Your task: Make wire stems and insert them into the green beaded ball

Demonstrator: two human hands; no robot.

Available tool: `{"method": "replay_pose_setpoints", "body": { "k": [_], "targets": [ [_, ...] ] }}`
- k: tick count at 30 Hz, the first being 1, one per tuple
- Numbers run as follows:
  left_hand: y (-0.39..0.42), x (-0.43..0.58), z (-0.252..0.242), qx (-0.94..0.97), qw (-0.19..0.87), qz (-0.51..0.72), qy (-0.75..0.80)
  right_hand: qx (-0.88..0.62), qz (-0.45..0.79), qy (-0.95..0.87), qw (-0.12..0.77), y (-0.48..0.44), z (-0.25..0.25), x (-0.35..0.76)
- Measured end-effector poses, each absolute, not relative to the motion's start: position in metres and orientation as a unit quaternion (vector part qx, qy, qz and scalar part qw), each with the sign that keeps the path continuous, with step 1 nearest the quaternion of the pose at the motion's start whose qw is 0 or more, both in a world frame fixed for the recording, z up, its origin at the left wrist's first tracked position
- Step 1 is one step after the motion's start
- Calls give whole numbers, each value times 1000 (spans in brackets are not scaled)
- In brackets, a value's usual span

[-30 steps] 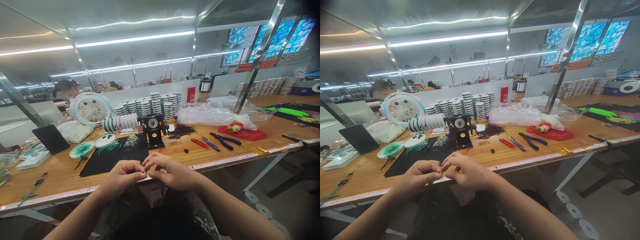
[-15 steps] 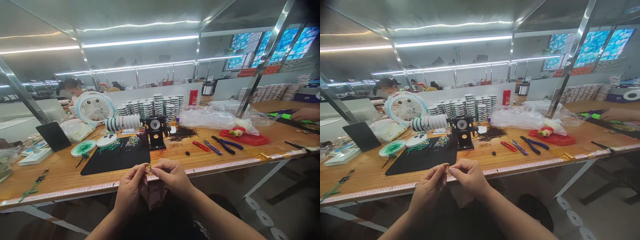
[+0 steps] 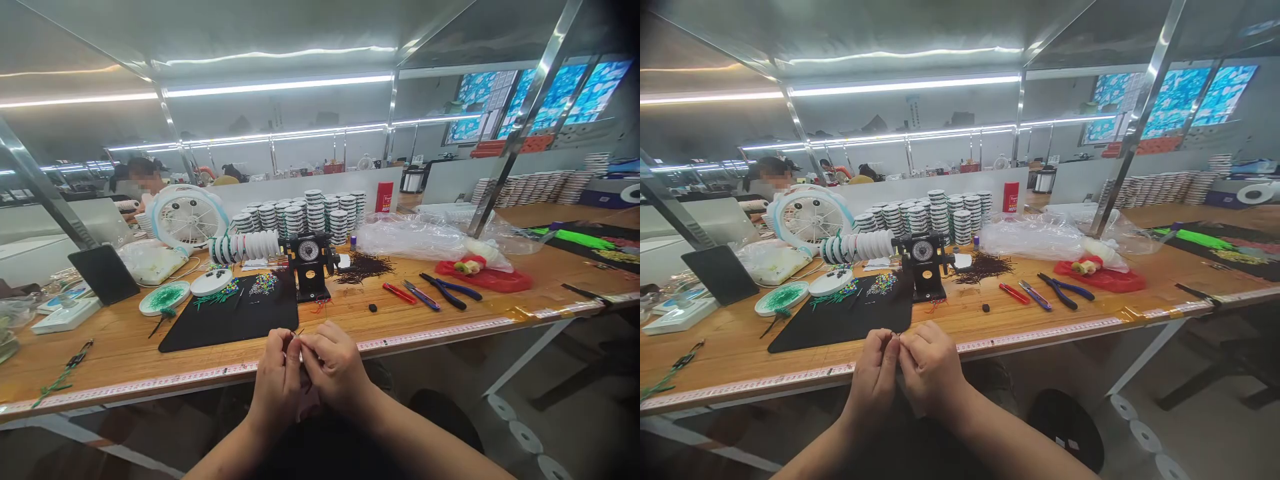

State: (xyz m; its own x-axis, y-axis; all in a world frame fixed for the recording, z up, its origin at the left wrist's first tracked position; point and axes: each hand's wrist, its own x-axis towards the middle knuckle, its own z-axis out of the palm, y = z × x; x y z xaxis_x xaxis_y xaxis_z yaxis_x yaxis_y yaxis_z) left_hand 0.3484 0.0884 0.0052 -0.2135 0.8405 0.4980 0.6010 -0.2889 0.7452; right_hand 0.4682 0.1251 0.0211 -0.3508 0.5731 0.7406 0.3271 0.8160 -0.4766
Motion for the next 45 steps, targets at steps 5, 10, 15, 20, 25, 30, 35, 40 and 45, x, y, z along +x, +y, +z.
{"method": "replay_pose_setpoints", "body": {
  "k": [5, 10, 15, 20, 25, 30, 35, 40, 45],
  "targets": [
    [98, 334, -9, 714, -35, 472, 517, -304, 230, -805, 455, 121, 28, 476],
    [95, 321, -8, 764, -47, 458, 453, -301, 402, -771, 392, 125, 37, 486],
    [94, 318, -7, 785, -63, 438, 433, -322, 496, -726, 351, 128, 40, 489],
    [94, 314, -7, 810, -126, 409, 401, -335, 525, -715, 318, 131, 43, 490],
    [94, 315, -5, 811, -115, 396, 415, -345, 580, -672, 306, 132, 44, 489],
    [87, 327, 10, 736, 49, 440, 512, -338, 536, -702, 324, 128, 42, 489],
    [81, 340, 24, 510, 464, 511, 513, -321, 397, -781, 360, 126, 38, 492],
    [87, 345, 23, 348, 616, 538, 459, -344, 356, -790, 362, 127, 32, 487],
    [87, 345, 22, 349, 610, 539, 465, -325, 380, -785, 366, 124, 32, 488]
  ]
}}
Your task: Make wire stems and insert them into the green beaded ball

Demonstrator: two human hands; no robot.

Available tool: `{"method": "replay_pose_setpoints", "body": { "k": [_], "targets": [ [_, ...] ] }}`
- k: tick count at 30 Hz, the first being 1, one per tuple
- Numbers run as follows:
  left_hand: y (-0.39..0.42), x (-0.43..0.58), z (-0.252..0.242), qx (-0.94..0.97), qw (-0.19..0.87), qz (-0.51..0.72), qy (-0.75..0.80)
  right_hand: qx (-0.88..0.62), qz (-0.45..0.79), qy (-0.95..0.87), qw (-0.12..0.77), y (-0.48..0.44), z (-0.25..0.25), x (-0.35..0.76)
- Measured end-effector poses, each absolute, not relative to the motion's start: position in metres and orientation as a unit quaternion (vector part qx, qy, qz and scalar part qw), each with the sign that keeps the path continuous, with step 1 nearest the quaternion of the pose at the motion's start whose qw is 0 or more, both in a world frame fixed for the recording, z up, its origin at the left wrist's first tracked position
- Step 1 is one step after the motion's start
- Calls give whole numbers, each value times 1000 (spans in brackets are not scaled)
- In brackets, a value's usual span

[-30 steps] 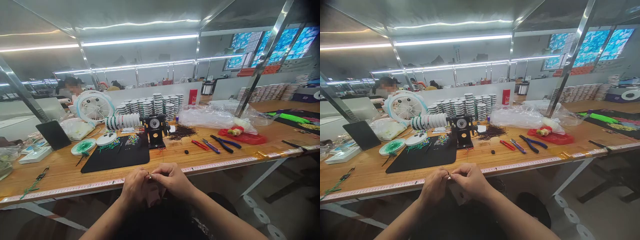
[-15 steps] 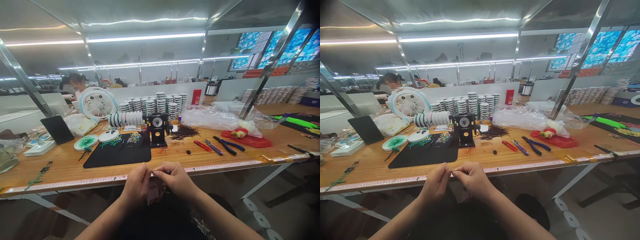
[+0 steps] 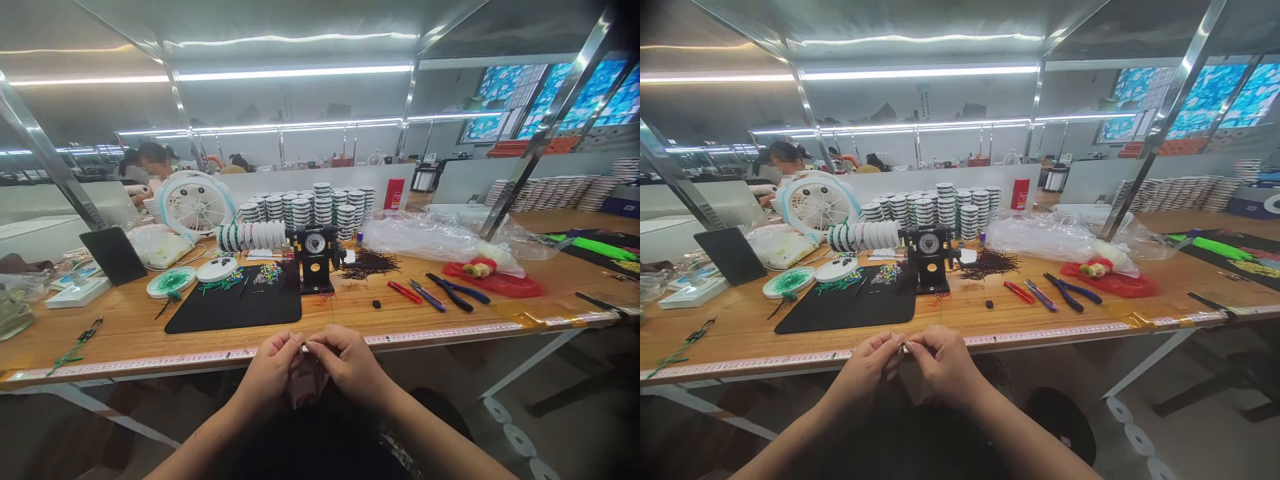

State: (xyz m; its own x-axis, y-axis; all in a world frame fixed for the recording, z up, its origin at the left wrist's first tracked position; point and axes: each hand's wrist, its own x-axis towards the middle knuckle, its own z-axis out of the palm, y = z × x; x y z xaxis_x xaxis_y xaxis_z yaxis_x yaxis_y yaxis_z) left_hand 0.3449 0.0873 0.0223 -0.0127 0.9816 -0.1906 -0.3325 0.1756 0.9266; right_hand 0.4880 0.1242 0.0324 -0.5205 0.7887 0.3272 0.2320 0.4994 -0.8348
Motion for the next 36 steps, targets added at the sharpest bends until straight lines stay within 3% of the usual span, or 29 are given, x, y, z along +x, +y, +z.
{"method": "replay_pose_setpoints", "body": {
  "k": [4, 8, 10, 12, 17, 26, 36],
  "targets": [
    [82, 344, 22, 447, 524, 522, 503, -330, 422, -766, 355, 125, 36, 493],
    [78, 343, 19, 639, 217, 452, 584, -331, 495, -725, 346, 129, 36, 493],
    [78, 342, 18, 675, 125, 426, 590, -333, 502, -716, 351, 129, 36, 492],
    [80, 341, 17, 674, 128, 426, 589, -339, 490, -716, 364, 129, 35, 490],
    [83, 340, 22, 630, 249, 461, 573, -321, 492, -724, 362, 128, 35, 491],
    [81, 342, 21, 661, 178, 437, 583, -335, 527, -695, 356, 131, 33, 493],
    [82, 344, 24, 639, 231, 461, 572, -339, 564, -667, 349, 130, 34, 493]
  ]
}}
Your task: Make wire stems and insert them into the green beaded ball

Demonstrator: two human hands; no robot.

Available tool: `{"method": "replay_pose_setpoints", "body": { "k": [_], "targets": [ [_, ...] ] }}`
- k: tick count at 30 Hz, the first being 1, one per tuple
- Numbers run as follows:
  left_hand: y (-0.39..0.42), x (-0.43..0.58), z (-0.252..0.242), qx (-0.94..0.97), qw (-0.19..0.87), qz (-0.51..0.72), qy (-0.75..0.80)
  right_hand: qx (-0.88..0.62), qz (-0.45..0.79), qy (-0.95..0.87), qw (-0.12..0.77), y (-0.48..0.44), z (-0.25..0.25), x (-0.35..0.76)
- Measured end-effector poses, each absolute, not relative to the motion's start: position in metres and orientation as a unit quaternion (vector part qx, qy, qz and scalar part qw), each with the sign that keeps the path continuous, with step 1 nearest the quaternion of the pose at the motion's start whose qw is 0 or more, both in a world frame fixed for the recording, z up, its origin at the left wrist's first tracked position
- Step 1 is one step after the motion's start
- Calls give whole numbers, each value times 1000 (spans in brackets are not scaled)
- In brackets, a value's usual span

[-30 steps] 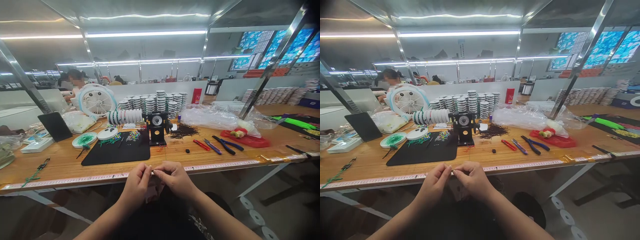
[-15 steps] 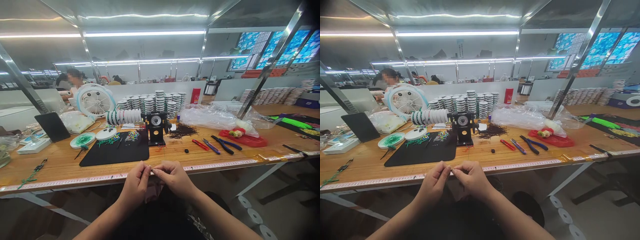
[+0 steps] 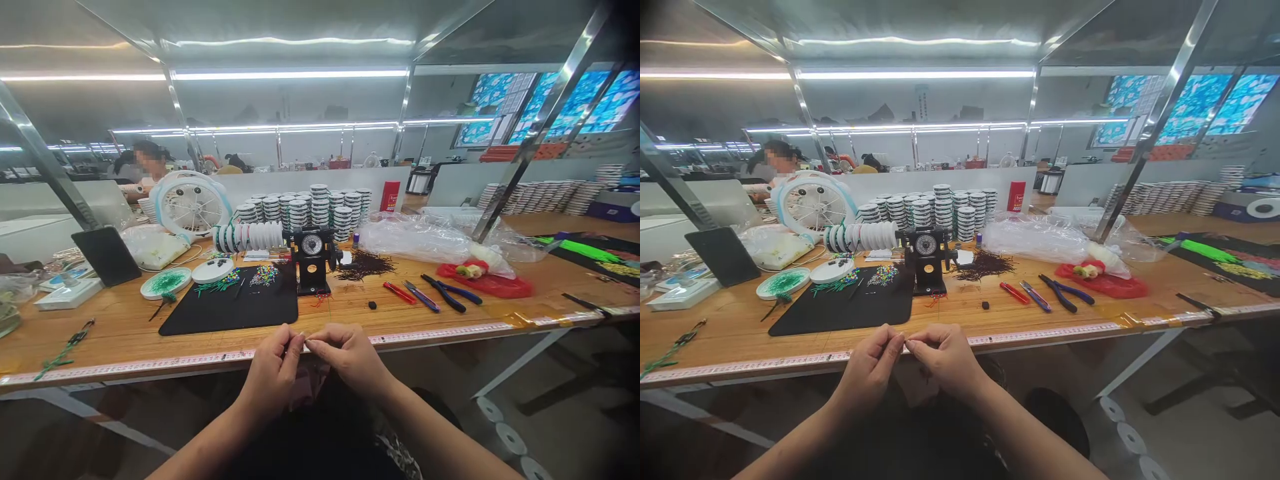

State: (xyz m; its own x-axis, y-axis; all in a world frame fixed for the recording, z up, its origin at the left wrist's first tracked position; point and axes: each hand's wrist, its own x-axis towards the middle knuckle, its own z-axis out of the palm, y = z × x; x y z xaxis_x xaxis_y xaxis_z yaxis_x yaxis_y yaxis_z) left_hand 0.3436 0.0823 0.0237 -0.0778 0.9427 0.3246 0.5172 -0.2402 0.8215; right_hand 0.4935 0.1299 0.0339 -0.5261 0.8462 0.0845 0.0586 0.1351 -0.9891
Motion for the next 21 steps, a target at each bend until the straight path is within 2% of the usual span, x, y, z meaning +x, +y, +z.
{"method": "replay_pose_setpoints", "body": {
  "k": [6, 11, 14, 18, 21],
  "targets": [
    [83, 343, 21, 632, 237, 465, 573, -335, 536, -689, 355, 130, 34, 492],
    [85, 343, 24, 538, 417, 504, 532, -329, 503, -720, 347, 131, 34, 495],
    [87, 345, 22, 495, 480, 505, 520, -339, 471, -734, 352, 131, 32, 494],
    [90, 346, 16, 478, 500, 507, 514, -347, 438, -743, 368, 130, 28, 491],
    [90, 344, 14, 485, 488, 512, 514, -331, 469, -731, 370, 130, 29, 491]
  ]
}}
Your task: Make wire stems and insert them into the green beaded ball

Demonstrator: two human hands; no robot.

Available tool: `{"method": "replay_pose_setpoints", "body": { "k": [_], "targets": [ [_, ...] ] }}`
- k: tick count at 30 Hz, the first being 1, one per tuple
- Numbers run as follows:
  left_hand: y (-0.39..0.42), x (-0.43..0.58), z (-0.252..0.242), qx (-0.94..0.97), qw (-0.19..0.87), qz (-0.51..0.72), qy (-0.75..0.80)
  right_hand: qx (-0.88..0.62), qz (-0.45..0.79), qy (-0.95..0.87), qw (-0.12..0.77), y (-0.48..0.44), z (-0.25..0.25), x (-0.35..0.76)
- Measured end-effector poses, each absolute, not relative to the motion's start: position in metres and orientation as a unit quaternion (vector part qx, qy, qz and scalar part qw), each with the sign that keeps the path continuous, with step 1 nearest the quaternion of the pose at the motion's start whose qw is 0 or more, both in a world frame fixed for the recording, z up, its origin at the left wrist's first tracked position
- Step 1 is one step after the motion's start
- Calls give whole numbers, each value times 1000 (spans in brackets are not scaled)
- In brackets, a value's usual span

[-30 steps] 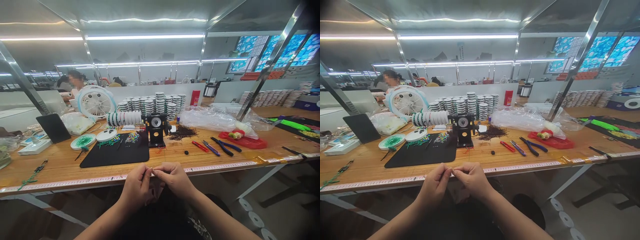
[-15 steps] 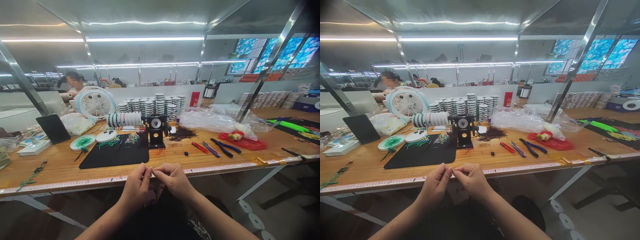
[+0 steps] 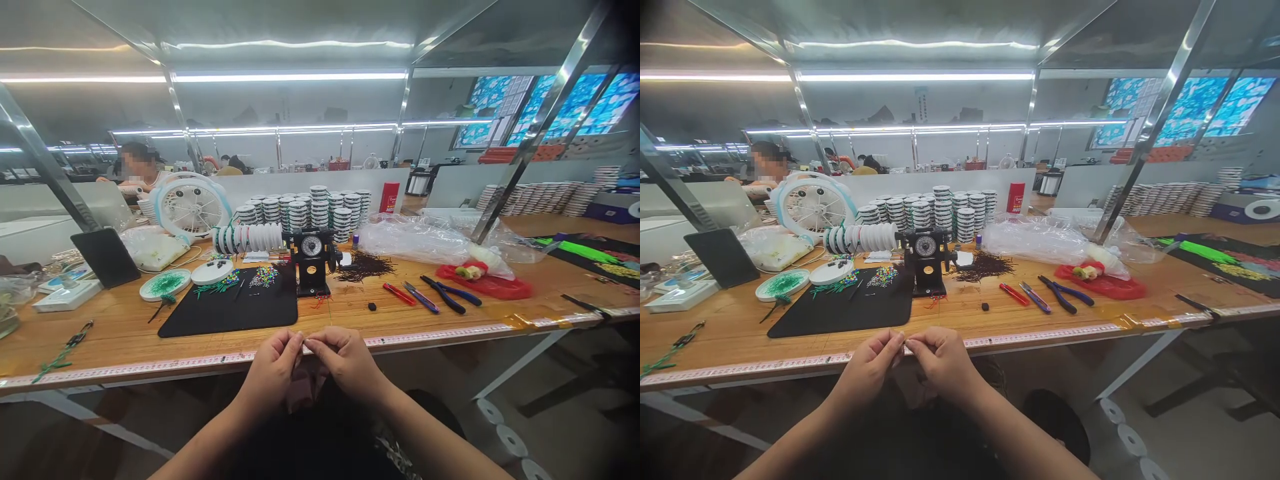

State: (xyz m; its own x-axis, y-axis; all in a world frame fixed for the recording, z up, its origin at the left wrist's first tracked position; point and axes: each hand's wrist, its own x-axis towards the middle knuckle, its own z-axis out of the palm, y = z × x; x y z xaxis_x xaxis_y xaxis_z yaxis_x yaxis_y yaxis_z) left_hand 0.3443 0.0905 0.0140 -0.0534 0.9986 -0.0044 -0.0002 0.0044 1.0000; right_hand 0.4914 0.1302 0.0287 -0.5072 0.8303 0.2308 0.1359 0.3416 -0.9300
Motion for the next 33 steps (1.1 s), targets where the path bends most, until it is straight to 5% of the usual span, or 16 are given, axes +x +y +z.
{"method": "replay_pose_setpoints", "body": {
  "k": [9, 21, 33],
  "targets": [
    [86, 345, 20, 573, 355, 515, 530, -330, 572, -672, 336, 135, 32, 498],
    [87, 347, 20, 560, 381, 501, 539, -331, 584, -660, 338, 133, 30, 497],
    [84, 345, 18, 622, 258, 484, 559, -326, 628, -628, 324, 134, 32, 499]
  ]
}}
